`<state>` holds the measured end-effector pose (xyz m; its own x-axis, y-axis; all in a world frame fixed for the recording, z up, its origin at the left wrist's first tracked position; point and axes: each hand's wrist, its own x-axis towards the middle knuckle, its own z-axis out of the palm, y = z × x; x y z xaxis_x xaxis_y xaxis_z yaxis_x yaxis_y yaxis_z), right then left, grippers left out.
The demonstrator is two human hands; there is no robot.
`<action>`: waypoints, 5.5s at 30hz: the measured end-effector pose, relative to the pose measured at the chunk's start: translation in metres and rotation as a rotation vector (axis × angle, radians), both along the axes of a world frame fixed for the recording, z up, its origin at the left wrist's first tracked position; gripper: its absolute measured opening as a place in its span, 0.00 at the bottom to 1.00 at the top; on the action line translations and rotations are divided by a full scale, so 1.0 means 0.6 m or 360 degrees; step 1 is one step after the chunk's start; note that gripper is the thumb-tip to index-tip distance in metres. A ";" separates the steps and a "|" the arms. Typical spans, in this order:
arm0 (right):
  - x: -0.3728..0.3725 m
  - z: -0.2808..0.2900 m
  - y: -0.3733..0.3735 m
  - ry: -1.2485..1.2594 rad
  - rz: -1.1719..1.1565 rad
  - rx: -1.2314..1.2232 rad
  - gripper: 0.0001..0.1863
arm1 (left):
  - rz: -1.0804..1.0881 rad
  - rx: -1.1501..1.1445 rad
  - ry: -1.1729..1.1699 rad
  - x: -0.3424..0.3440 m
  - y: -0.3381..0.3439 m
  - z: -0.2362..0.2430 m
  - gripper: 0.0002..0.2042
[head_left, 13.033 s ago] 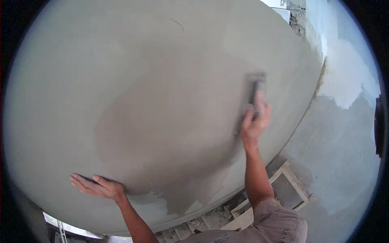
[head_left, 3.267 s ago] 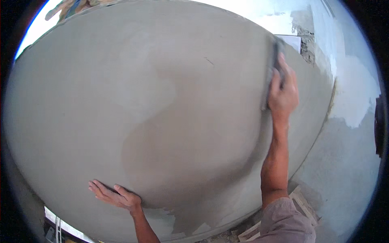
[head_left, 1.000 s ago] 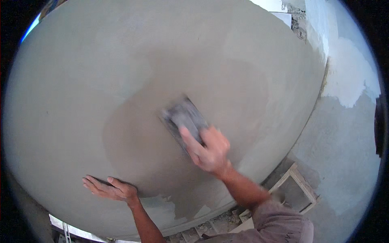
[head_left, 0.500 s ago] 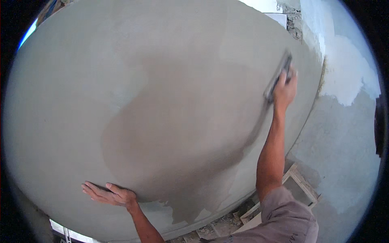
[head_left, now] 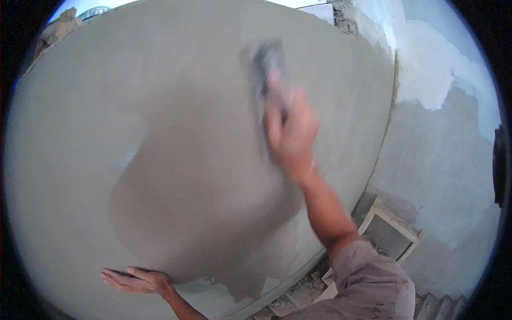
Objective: The person smooths a plastered wall by rubbing its surface with a float.
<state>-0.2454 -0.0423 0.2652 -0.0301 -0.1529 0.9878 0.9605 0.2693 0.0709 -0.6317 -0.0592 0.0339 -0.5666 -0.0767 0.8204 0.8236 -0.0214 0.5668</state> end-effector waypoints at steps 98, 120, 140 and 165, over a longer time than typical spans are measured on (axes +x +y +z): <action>0.093 0.264 0.014 -0.0159 0.0093 0.0081 0.20 | 0.0059 0.0116 0.0136 -0.010 0.015 0.000 0.32; 0.094 0.168 0.009 -0.0219 -0.0199 0.0081 0.24 | 0.0048 0.0135 0.0155 -0.016 0.017 -0.006 0.32; 0.080 0.090 -0.001 -0.0305 -0.0126 0.0218 0.29 | -0.0154 0.0082 -0.0073 0.039 -0.013 0.019 0.35; 0.280 0.230 0.050 0.0173 -0.0296 0.0424 0.21 | 0.0102 0.0132 0.0134 -0.008 0.017 -0.006 0.30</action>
<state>-0.0773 -0.0121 0.4033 0.0213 -0.4076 0.9129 0.9972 0.0745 0.0099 -0.6364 -0.0492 0.0304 -0.4879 -0.1800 0.8541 0.8693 -0.0111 0.4942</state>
